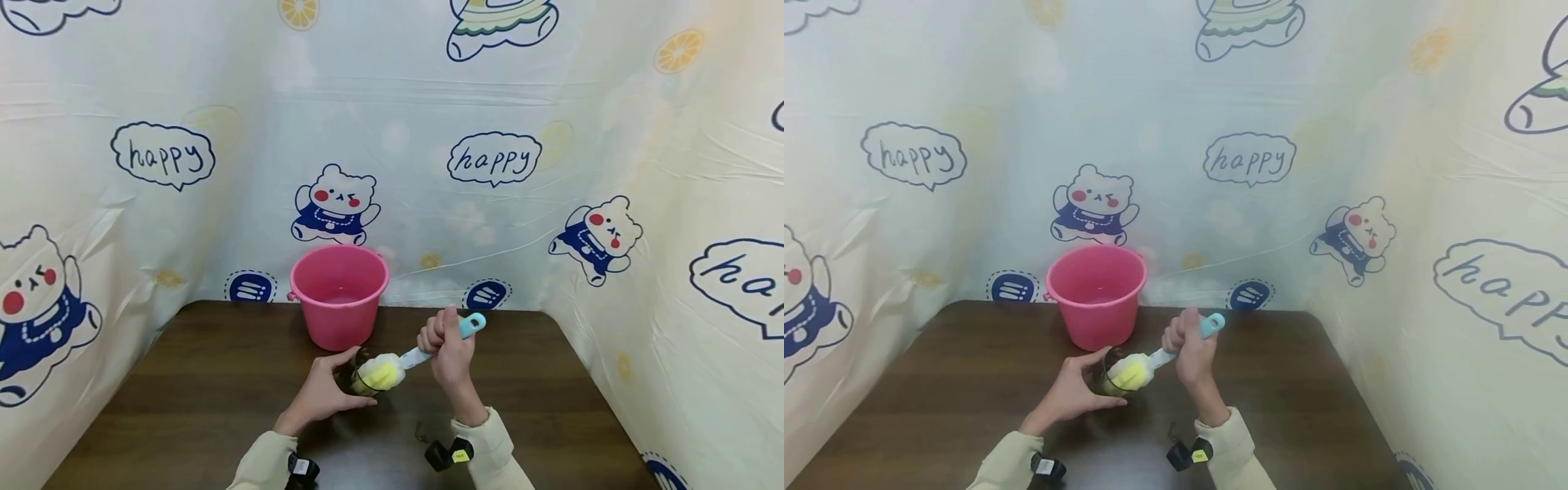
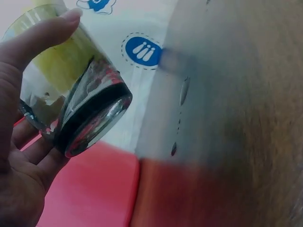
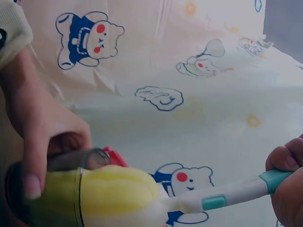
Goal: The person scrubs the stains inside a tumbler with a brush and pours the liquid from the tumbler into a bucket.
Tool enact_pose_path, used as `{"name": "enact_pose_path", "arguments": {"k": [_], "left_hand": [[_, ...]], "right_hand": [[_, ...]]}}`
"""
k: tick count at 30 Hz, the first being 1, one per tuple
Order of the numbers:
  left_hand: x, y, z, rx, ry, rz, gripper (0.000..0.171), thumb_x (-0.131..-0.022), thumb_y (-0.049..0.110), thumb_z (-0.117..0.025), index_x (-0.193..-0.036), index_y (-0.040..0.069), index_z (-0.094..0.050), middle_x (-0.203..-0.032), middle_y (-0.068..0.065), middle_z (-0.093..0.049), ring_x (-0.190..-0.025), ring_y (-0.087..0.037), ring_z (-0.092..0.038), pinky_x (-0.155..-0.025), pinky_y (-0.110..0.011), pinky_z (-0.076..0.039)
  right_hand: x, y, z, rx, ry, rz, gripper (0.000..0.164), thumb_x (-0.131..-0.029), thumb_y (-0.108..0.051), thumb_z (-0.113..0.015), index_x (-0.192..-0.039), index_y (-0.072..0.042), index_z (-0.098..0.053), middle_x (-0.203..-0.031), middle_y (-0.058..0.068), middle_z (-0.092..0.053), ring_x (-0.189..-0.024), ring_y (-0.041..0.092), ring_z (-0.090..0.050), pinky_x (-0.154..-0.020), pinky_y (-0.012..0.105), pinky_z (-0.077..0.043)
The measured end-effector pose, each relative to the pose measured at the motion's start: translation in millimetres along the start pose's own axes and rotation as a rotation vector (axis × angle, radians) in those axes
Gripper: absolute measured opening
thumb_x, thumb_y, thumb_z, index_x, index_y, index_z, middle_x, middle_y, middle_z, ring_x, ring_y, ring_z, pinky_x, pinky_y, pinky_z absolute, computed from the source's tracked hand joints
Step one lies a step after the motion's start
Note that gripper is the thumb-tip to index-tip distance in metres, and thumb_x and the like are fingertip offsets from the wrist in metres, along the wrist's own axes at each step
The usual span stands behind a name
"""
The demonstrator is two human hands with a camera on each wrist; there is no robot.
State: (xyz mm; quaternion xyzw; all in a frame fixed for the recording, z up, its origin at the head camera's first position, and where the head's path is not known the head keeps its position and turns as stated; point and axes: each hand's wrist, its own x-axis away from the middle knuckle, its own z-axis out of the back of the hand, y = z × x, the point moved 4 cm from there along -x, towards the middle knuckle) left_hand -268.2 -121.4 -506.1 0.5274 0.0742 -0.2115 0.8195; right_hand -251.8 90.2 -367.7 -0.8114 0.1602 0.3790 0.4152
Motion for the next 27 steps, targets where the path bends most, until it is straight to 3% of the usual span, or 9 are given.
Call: {"name": "enact_pose_path", "arguments": {"k": [2,5,9,13,17,21,23,27], "left_hand": [[0.5,-0.4,-0.5,-0.009,-0.018,-0.010,0.094,-0.059,0.036,-0.100,-0.140,0.011,-0.062,-0.138,-0.003,-0.065,-0.124,-0.019,-0.061,-0.101,-0.046,-0.054],[1.5,-0.3,-6.2,0.009,-0.059,0.000,0.093,-0.061,0.036,-0.099,-0.142,0.010,-0.060,-0.139,-0.002,-0.064,-0.122,-0.018,-0.062,-0.099,-0.041,-0.055],[2.3,-0.4,-12.0,0.038,-0.082,0.026,0.092,-0.063,0.032,-0.099,-0.143,0.009,-0.059,-0.140,0.000,-0.063,-0.122,-0.016,-0.062,-0.098,-0.035,-0.055],[3.3,-3.7,-10.1,0.022,-0.065,0.025,0.092,-0.062,0.031,-0.100,-0.142,0.011,-0.060,-0.138,0.001,-0.064,-0.123,-0.016,-0.062,-0.100,-0.037,-0.054],[2.7,-4.3,-7.1,-0.011,-0.022,-0.007,0.091,-0.059,0.033,-0.101,-0.139,0.013,-0.063,-0.134,0.000,-0.067,-0.120,-0.016,-0.064,-0.100,-0.040,-0.054],[-0.1,0.6,-12.0,-0.010,-0.047,-0.041,0.089,-0.061,0.033,-0.100,-0.139,0.014,-0.063,-0.134,0.000,-0.067,-0.120,-0.016,-0.063,-0.100,-0.040,-0.054],[-1.8,2.2,-13.9,0.009,-0.052,-0.025,0.090,-0.061,0.033,-0.100,-0.140,0.013,-0.062,-0.136,0.001,-0.066,-0.121,-0.015,-0.062,-0.101,-0.038,-0.053],[-6.5,5.4,-11.1,0.045,-0.033,-0.003,0.091,-0.061,0.032,-0.100,-0.142,0.015,-0.061,-0.137,0.005,-0.064,-0.123,-0.014,-0.060,-0.103,-0.039,-0.052]], "right_hand": [[3,0,-4,-0.012,-0.067,-0.001,0.051,-0.113,-0.019,-0.018,-0.064,-0.011,-0.024,-0.055,0.000,-0.017,-0.038,0.014,-0.015,-0.035,0.027,-0.013],[2,-1,-7,-0.029,-0.079,0.010,0.050,-0.114,-0.020,-0.018,-0.064,-0.012,-0.024,-0.055,-0.001,-0.017,-0.038,0.014,-0.015,-0.034,0.027,-0.012],[-7,3,-1,-0.037,0.021,0.029,0.050,-0.114,-0.020,-0.020,-0.065,-0.013,-0.024,-0.056,-0.002,-0.016,-0.040,0.012,-0.014,-0.036,0.028,-0.010],[-9,10,9,0.029,0.076,0.052,0.050,-0.113,-0.018,-0.023,-0.064,-0.012,-0.025,-0.056,-0.001,-0.016,-0.039,0.013,-0.014,-0.036,0.028,-0.011],[-6,14,9,0.061,-0.005,-0.005,0.051,-0.113,-0.014,-0.020,-0.062,-0.011,-0.025,-0.053,0.000,-0.016,-0.038,0.015,-0.014,-0.034,0.029,-0.011],[-7,14,-2,0.008,-0.114,-0.069,0.051,-0.113,-0.016,-0.020,-0.062,-0.012,-0.025,-0.052,0.000,-0.016,-0.037,0.015,-0.013,-0.034,0.029,-0.011],[-9,12,-5,-0.014,-0.089,-0.069,0.051,-0.113,-0.020,-0.024,-0.063,-0.012,-0.025,-0.053,-0.001,-0.017,-0.037,0.014,-0.013,-0.034,0.028,-0.011],[-19,9,-1,0.006,0.078,0.011,0.052,-0.113,-0.024,-0.030,-0.063,-0.011,-0.025,-0.054,-0.002,-0.017,-0.039,0.013,-0.013,-0.036,0.028,-0.012]]}}
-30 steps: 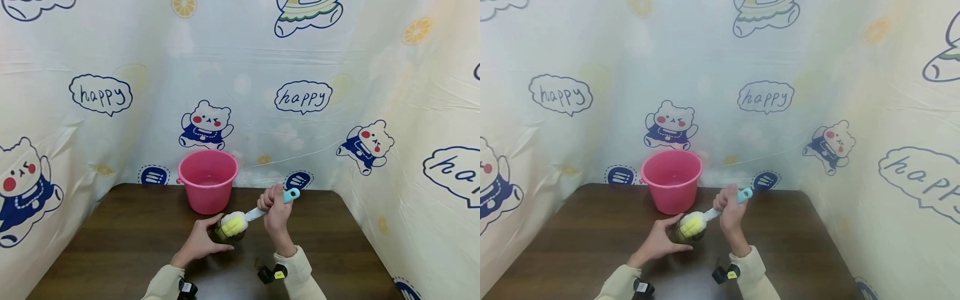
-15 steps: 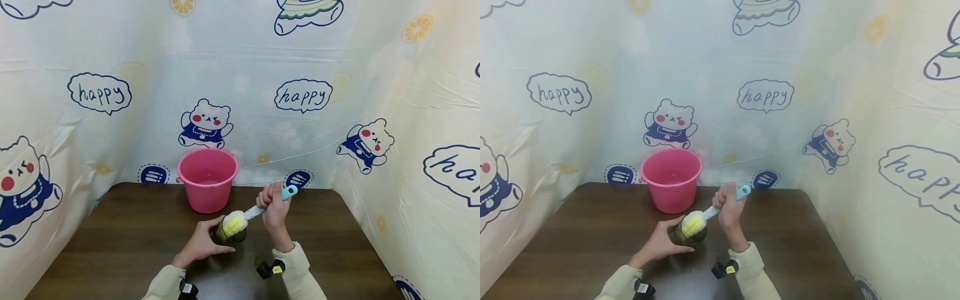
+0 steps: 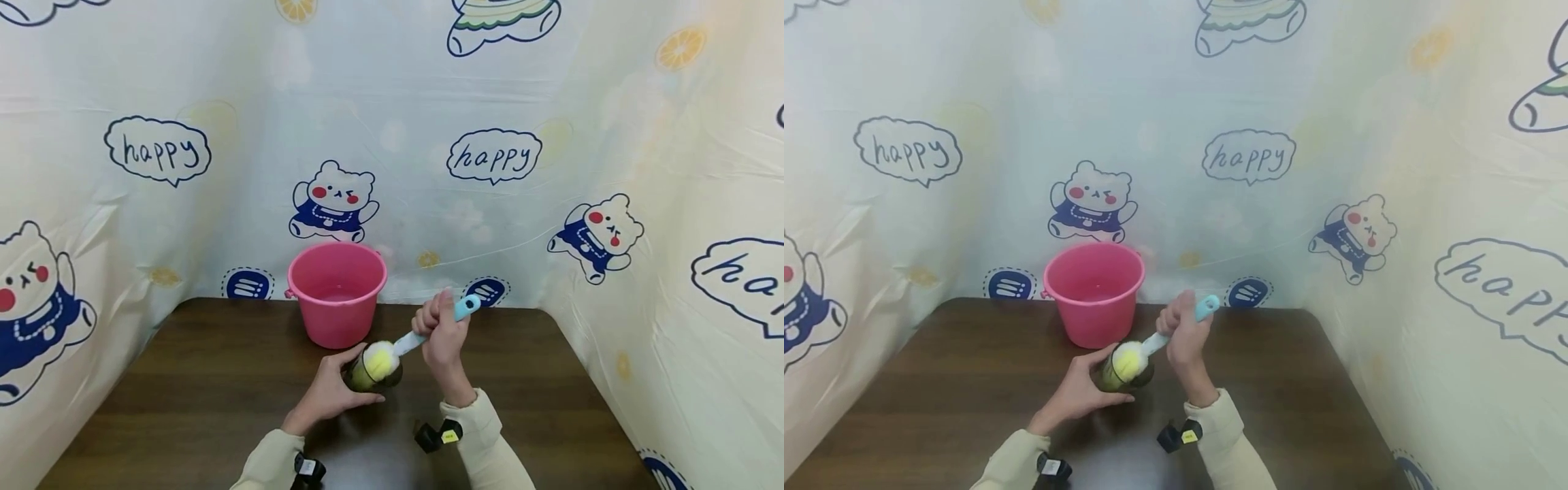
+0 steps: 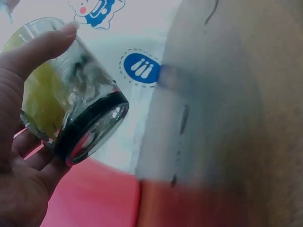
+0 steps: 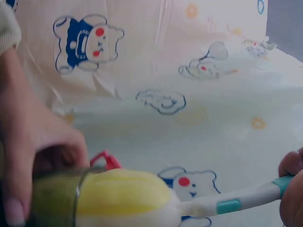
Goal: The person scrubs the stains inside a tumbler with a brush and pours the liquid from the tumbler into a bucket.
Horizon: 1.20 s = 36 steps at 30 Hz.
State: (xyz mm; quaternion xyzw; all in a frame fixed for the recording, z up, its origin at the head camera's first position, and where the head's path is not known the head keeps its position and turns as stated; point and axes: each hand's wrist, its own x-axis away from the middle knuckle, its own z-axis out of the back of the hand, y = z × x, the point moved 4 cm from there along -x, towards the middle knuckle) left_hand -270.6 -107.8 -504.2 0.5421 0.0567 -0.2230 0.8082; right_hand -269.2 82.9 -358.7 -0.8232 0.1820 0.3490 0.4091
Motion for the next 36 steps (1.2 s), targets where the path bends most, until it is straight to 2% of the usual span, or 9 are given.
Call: {"name": "enact_pose_path", "arguments": {"k": [2,5,10,13,20,23,28,31,36], "left_hand": [[-2.8,1.6,3.3,-0.003,-0.001,-0.011,0.091,-0.062,0.032,-0.100,-0.142,0.018,-0.060,-0.137,0.007,-0.064,-0.124,-0.013,-0.060,-0.104,-0.040,-0.051],[-6.1,3.6,9.5,-0.033,0.026,-0.045,0.089,-0.062,0.030,-0.100,-0.141,0.020,-0.061,-0.137,0.007,-0.064,-0.124,-0.014,-0.060,-0.105,-0.044,-0.051],[-7.9,3.8,12.1,-0.068,0.048,-0.080,0.088,-0.061,0.027,-0.100,-0.140,0.015,-0.062,-0.135,0.005,-0.065,-0.123,-0.017,-0.060,-0.102,-0.049,-0.052],[-6.6,1.4,7.7,-0.058,0.030,-0.075,0.088,-0.063,0.029,-0.099,-0.141,0.014,-0.061,-0.136,0.000,-0.066,-0.121,-0.018,-0.061,-0.100,-0.046,-0.054],[-5.0,0.4,5.8,-0.014,0.050,-0.028,0.091,-0.063,0.032,-0.099,-0.143,0.014,-0.059,-0.140,0.001,-0.063,-0.126,-0.017,-0.059,-0.105,-0.043,-0.051],[-6.5,0.9,11.1,-0.024,0.081,-0.052,0.091,-0.062,0.028,-0.100,-0.143,0.015,-0.059,-0.138,0.003,-0.064,-0.126,-0.017,-0.059,-0.107,-0.048,-0.049],[-8.2,1.3,14.6,-0.031,0.086,-0.081,0.091,-0.063,0.032,-0.099,-0.143,0.022,-0.059,-0.136,0.002,-0.065,-0.124,-0.017,-0.060,-0.105,-0.049,-0.050],[-6.9,0.6,11.8,-0.013,0.070,-0.057,0.093,-0.063,0.039,-0.098,-0.145,0.021,-0.057,-0.139,-0.002,-0.064,-0.126,-0.018,-0.059,-0.106,-0.049,-0.049],[-3.8,-2.3,6.8,-0.010,0.040,-0.013,0.095,-0.063,0.038,-0.098,-0.145,0.014,-0.056,-0.144,-0.002,-0.060,-0.132,-0.018,-0.056,-0.108,-0.047,-0.048]], "right_hand": [[-4,-1,3,0.039,0.055,0.049,0.052,-0.113,-0.022,-0.031,-0.063,-0.010,-0.024,-0.054,-0.002,-0.017,-0.040,0.013,-0.014,-0.036,0.027,-0.012],[-7,-2,5,0.088,0.030,0.068,0.052,-0.113,-0.019,-0.029,-0.062,-0.010,-0.024,-0.054,0.000,-0.017,-0.039,0.014,-0.014,-0.036,0.028,-0.012],[-3,1,2,0.061,-0.076,-0.024,0.052,-0.113,-0.021,-0.028,-0.063,-0.011,-0.025,-0.053,0.000,-0.017,-0.038,0.015,-0.013,-0.035,0.029,-0.012],[0,4,-1,0.017,-0.054,-0.052,0.052,-0.113,-0.025,-0.030,-0.063,-0.011,-0.025,-0.054,-0.002,-0.018,-0.038,0.015,-0.012,-0.035,0.030,-0.011],[8,5,2,0.063,0.084,0.119,0.054,-0.113,-0.022,-0.030,-0.061,-0.011,-0.023,-0.053,-0.002,-0.016,-0.038,0.013,-0.013,-0.035,0.027,-0.012],[9,6,1,0.086,0.006,0.132,0.053,-0.113,-0.016,-0.024,-0.060,-0.011,-0.022,-0.052,0.000,-0.015,-0.037,0.013,-0.013,-0.034,0.026,-0.013],[8,5,-4,0.016,-0.101,0.044,0.052,-0.113,-0.020,-0.023,-0.062,-0.011,-0.023,-0.053,-0.001,-0.016,-0.037,0.014,-0.013,-0.034,0.027,-0.013],[7,4,0,-0.040,0.006,0.016,0.051,-0.113,-0.024,-0.027,-0.064,-0.011,-0.023,-0.054,-0.002,-0.017,-0.039,0.012,-0.013,-0.036,0.027,-0.010],[9,4,14,-0.014,0.202,0.088,0.052,-0.113,-0.024,-0.029,-0.063,-0.011,-0.022,-0.054,-0.003,-0.017,-0.039,0.010,-0.013,-0.037,0.027,-0.009]]}}
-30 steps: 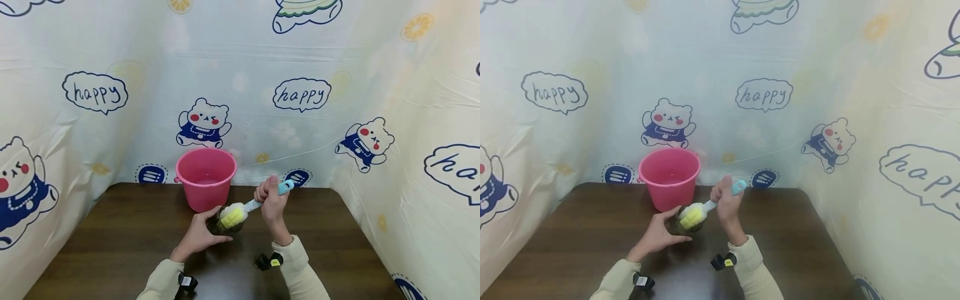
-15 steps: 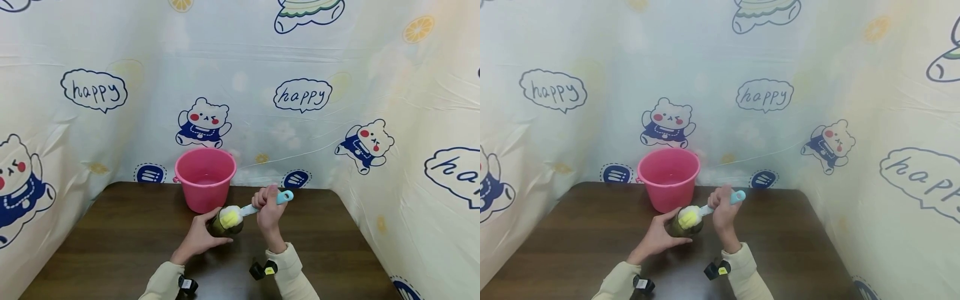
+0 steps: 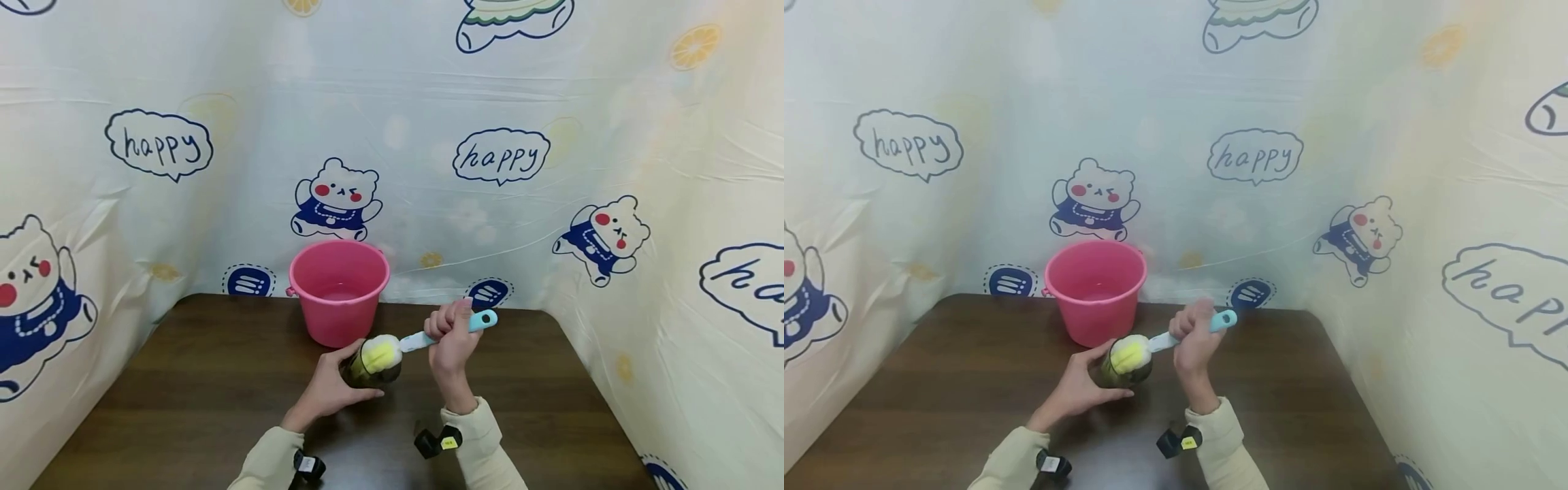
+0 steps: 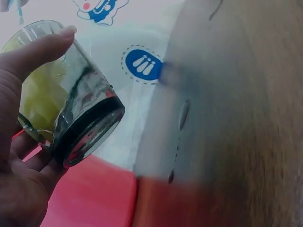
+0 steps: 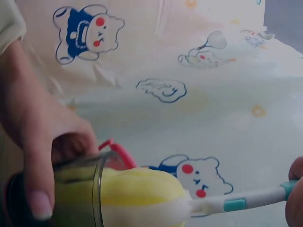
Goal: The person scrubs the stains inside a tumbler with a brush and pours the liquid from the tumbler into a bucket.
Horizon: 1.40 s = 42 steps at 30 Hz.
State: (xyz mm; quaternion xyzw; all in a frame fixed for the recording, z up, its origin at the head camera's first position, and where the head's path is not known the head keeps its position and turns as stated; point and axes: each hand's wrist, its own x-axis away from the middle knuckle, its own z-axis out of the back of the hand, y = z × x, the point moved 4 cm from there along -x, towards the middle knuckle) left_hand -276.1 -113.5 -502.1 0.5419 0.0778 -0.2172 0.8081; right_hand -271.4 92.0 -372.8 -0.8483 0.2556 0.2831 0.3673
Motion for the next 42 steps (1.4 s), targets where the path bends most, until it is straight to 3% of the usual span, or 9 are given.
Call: {"name": "enact_pose_path", "arguments": {"k": [5,9,12,17,21,26,30,35,42], "left_hand": [[-1.7,-0.8,2.0,-0.037,0.014,-0.048,0.090,-0.060,0.028,-0.101,-0.140,0.015,-0.062,-0.137,0.002,-0.066,-0.126,-0.015,-0.059,-0.105,-0.045,-0.050],[-2.8,-0.4,-1.6,-0.041,-0.012,-0.055,0.089,-0.060,0.036,-0.100,-0.138,0.017,-0.063,-0.135,0.005,-0.066,-0.124,-0.014,-0.060,-0.105,-0.046,-0.051],[-1.5,-1.0,-5.1,-0.017,-0.015,-0.020,0.093,-0.061,0.043,-0.099,-0.141,0.015,-0.061,-0.139,0.004,-0.063,-0.127,-0.016,-0.058,-0.105,-0.047,-0.050],[0.9,1.1,-6.3,0.017,-0.047,0.018,0.097,-0.064,0.043,-0.097,-0.146,0.011,-0.056,-0.144,-0.001,-0.060,-0.131,-0.019,-0.056,-0.107,-0.047,-0.049],[-1.9,2.8,-1.4,-0.009,-0.012,-0.018,0.093,-0.063,0.034,-0.099,-0.144,0.014,-0.058,-0.143,-0.003,-0.061,-0.130,-0.021,-0.057,-0.105,-0.051,-0.050],[-5.2,4.6,-2.6,-0.052,-0.025,-0.049,0.087,-0.064,0.035,-0.098,-0.141,0.019,-0.061,-0.137,0.004,-0.064,-0.124,-0.018,-0.059,-0.102,-0.050,-0.052],[-7.0,6.9,-2.7,-0.032,-0.049,-0.062,0.086,-0.065,0.042,-0.097,-0.140,0.020,-0.061,-0.135,0.005,-0.065,-0.120,-0.016,-0.060,-0.101,-0.047,-0.053],[-9.2,10.9,2.7,-0.023,-0.041,-0.102,0.086,-0.066,0.039,-0.097,-0.142,0.022,-0.060,-0.136,0.005,-0.065,-0.122,-0.016,-0.060,-0.102,-0.047,-0.053],[-7.0,10.9,2.8,-0.072,0.011,-0.142,0.086,-0.064,0.034,-0.098,-0.141,0.019,-0.061,-0.133,0.003,-0.067,-0.120,-0.018,-0.061,-0.099,-0.046,-0.055]], "right_hand": [[4,1,4,0.060,-0.166,-0.015,0.052,-0.113,-0.018,-0.023,-0.062,-0.011,-0.024,-0.053,-0.001,-0.017,-0.037,0.013,-0.014,-0.034,0.029,-0.011],[6,-3,-3,0.025,-0.285,-0.086,0.052,-0.113,-0.022,-0.024,-0.063,-0.010,-0.024,-0.053,0.000,-0.017,-0.037,0.015,-0.014,-0.033,0.031,-0.010],[5,-8,-4,-0.007,-0.213,-0.093,0.053,-0.113,-0.027,-0.028,-0.063,-0.011,-0.023,-0.054,-0.001,-0.018,-0.038,0.013,-0.014,-0.035,0.029,-0.009],[5,-12,2,-0.001,-0.058,0.004,0.052,-0.113,-0.026,-0.031,-0.064,-0.011,-0.023,-0.054,-0.003,-0.018,-0.039,0.010,-0.015,-0.036,0.028,-0.010],[5,-11,3,0.052,-0.120,0.046,0.052,-0.113,-0.021,-0.030,-0.062,-0.010,-0.023,-0.053,-0.001,-0.017,-0.038,0.012,-0.014,-0.034,0.026,-0.013],[4,-8,-5,0.044,-0.294,-0.049,0.052,-0.113,-0.020,-0.026,-0.062,-0.010,-0.024,-0.053,0.001,-0.016,-0.037,0.014,-0.014,-0.033,0.028,-0.013],[-3,-5,-6,-0.014,-0.222,-0.110,0.052,-0.113,-0.026,-0.028,-0.063,-0.011,-0.025,-0.054,-0.002,-0.017,-0.039,0.012,-0.013,-0.036,0.028,-0.010],[-10,-5,1,0.022,-0.070,-0.036,0.050,-0.113,-0.023,-0.028,-0.065,-0.011,-0.025,-0.054,-0.003,-0.019,-0.039,0.011,-0.015,-0.037,0.027,-0.011],[-6,-2,-1,0.012,-0.174,-0.139,0.052,-0.113,-0.027,-0.030,-0.063,-0.012,-0.025,-0.054,-0.002,-0.017,-0.039,0.014,-0.011,-0.036,0.029,-0.009]]}}
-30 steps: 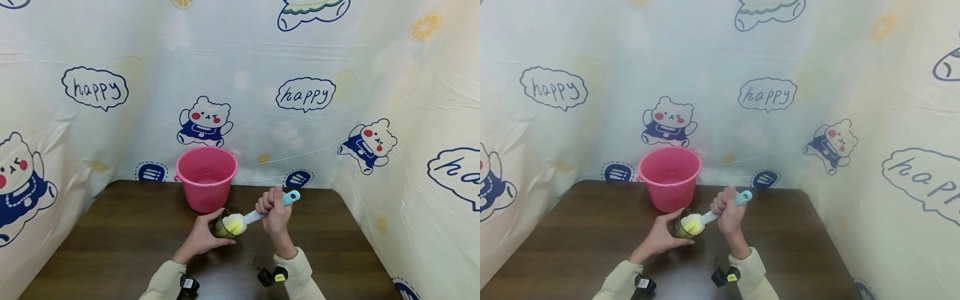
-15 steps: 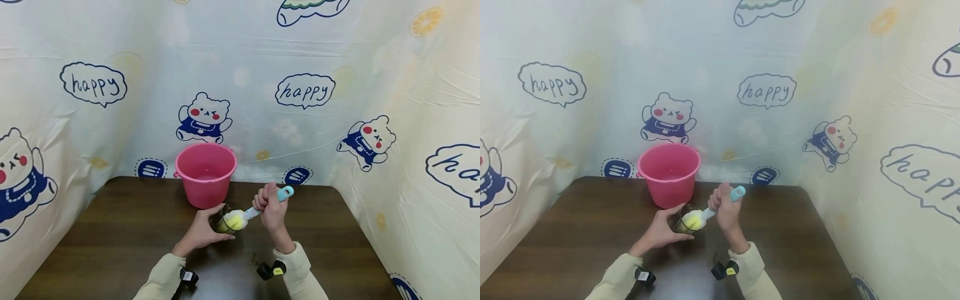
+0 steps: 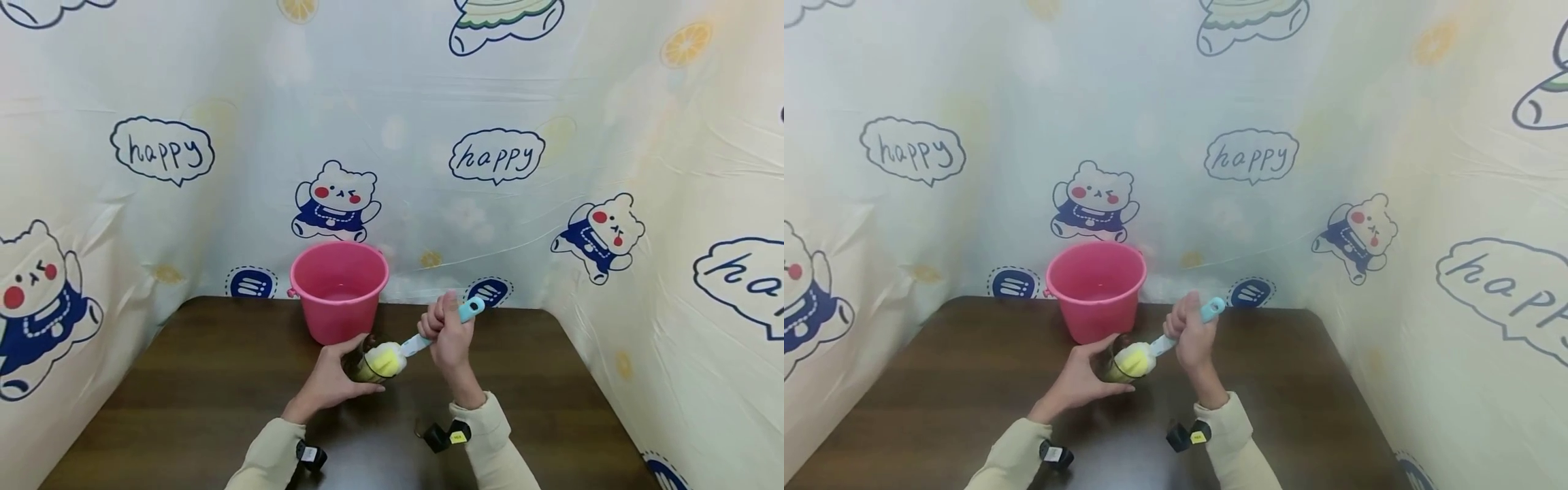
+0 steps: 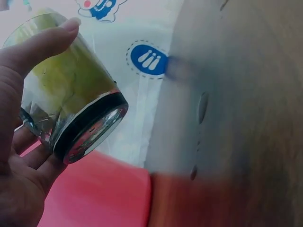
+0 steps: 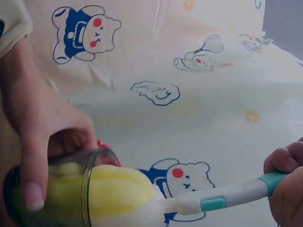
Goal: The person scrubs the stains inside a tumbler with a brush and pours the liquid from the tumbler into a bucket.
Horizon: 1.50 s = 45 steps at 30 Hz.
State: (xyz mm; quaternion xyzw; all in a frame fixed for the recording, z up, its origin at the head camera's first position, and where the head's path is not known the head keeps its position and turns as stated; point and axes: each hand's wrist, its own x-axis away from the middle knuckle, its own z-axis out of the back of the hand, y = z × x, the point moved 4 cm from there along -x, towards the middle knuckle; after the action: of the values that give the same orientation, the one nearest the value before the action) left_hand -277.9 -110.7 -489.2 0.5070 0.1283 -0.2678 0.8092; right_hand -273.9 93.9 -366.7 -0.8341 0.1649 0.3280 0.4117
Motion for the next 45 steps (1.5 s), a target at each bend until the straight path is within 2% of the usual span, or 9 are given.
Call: {"name": "enact_pose_path", "arguments": {"k": [8,16,19,23,27,32,35,40,45], "left_hand": [[4.8,-2.0,-6.9,0.045,-0.030,0.061,0.090,-0.064,0.030,-0.099,-0.144,0.016,-0.059,-0.138,0.005,-0.064,-0.123,-0.015,-0.060,-0.103,-0.041,-0.053],[1.7,1.3,-0.7,0.028,0.014,-0.008,0.086,-0.065,0.035,-0.098,-0.141,0.020,-0.061,-0.131,0.003,-0.068,-0.118,-0.019,-0.063,-0.100,-0.043,-0.054],[4.5,2.1,-3.8,0.043,-0.004,0.025,0.087,-0.065,0.033,-0.098,-0.142,0.020,-0.060,-0.134,0.005,-0.066,-0.120,-0.016,-0.061,-0.100,-0.040,-0.054],[7.1,1.1,-3.5,0.052,-0.002,0.055,0.090,-0.064,0.030,-0.099,-0.143,0.019,-0.059,-0.138,0.008,-0.063,-0.124,-0.012,-0.060,-0.103,-0.040,-0.052],[5.1,0.8,4.3,0.024,0.041,0.025,0.092,-0.062,0.032,-0.100,-0.143,0.017,-0.059,-0.137,0.010,-0.064,-0.125,-0.014,-0.060,-0.104,-0.043,-0.052],[1.8,3.5,4.4,0.023,0.022,-0.014,0.088,-0.063,0.037,-0.099,-0.141,0.019,-0.061,-0.131,0.010,-0.067,-0.119,-0.015,-0.062,-0.102,-0.039,-0.053],[4.5,5.4,-1.3,0.060,-0.001,0.005,0.089,-0.064,0.040,-0.098,-0.142,0.018,-0.060,-0.132,0.006,-0.067,-0.119,-0.013,-0.062,-0.100,-0.035,-0.053],[6.9,4.5,-4.6,0.067,-0.014,0.038,0.092,-0.065,0.043,-0.097,-0.144,0.019,-0.057,-0.137,0.004,-0.064,-0.122,-0.014,-0.061,-0.102,-0.038,-0.053],[5.3,2.2,1.7,0.034,0.021,0.005,0.089,-0.063,0.031,-0.099,-0.142,0.022,-0.059,-0.135,0.008,-0.065,-0.122,-0.013,-0.061,-0.102,-0.038,-0.053]], "right_hand": [[-4,-2,-2,0.042,0.122,0.060,0.051,-0.113,-0.022,-0.031,-0.063,-0.010,-0.025,-0.054,-0.002,-0.019,-0.040,0.011,-0.015,-0.038,0.028,-0.011],[-4,-7,-12,0.030,-0.055,0.015,0.052,-0.113,-0.022,-0.028,-0.063,-0.011,-0.024,-0.054,-0.001,-0.017,-0.039,0.015,-0.012,-0.036,0.029,-0.010],[-3,-8,-13,0.010,-0.018,0.028,0.052,-0.113,-0.028,-0.033,-0.064,-0.011,-0.025,-0.055,-0.002,-0.018,-0.039,0.014,-0.013,-0.037,0.029,-0.010],[-2,-10,-12,0.014,0.019,0.137,0.052,-0.112,-0.027,-0.035,-0.064,-0.010,-0.024,-0.055,-0.002,-0.018,-0.040,0.013,-0.014,-0.037,0.027,-0.011],[-1,-14,-14,0.023,-0.125,0.192,0.050,-0.113,-0.019,-0.028,-0.064,-0.010,-0.024,-0.055,-0.001,-0.017,-0.039,0.013,-0.015,-0.035,0.026,-0.013],[-1,-17,-24,0.014,-0.274,0.079,0.049,-0.113,-0.020,-0.020,-0.065,-0.010,-0.024,-0.055,0.000,-0.018,-0.038,0.015,-0.015,-0.035,0.027,-0.014],[-2,-18,-26,-0.019,-0.228,0.045,0.050,-0.113,-0.023,-0.022,-0.065,-0.011,-0.025,-0.056,0.000,-0.018,-0.039,0.015,-0.015,-0.036,0.028,-0.012],[-6,-17,-20,0.004,-0.092,0.121,0.052,-0.113,-0.026,-0.029,-0.063,-0.012,-0.025,-0.055,-0.002,-0.018,-0.040,0.012,-0.015,-0.037,0.029,-0.011],[-7,-15,-18,0.059,-0.142,0.149,0.051,-0.113,-0.016,-0.023,-0.062,-0.011,-0.024,-0.054,0.000,-0.016,-0.038,0.013,-0.015,-0.035,0.027,-0.014]]}}
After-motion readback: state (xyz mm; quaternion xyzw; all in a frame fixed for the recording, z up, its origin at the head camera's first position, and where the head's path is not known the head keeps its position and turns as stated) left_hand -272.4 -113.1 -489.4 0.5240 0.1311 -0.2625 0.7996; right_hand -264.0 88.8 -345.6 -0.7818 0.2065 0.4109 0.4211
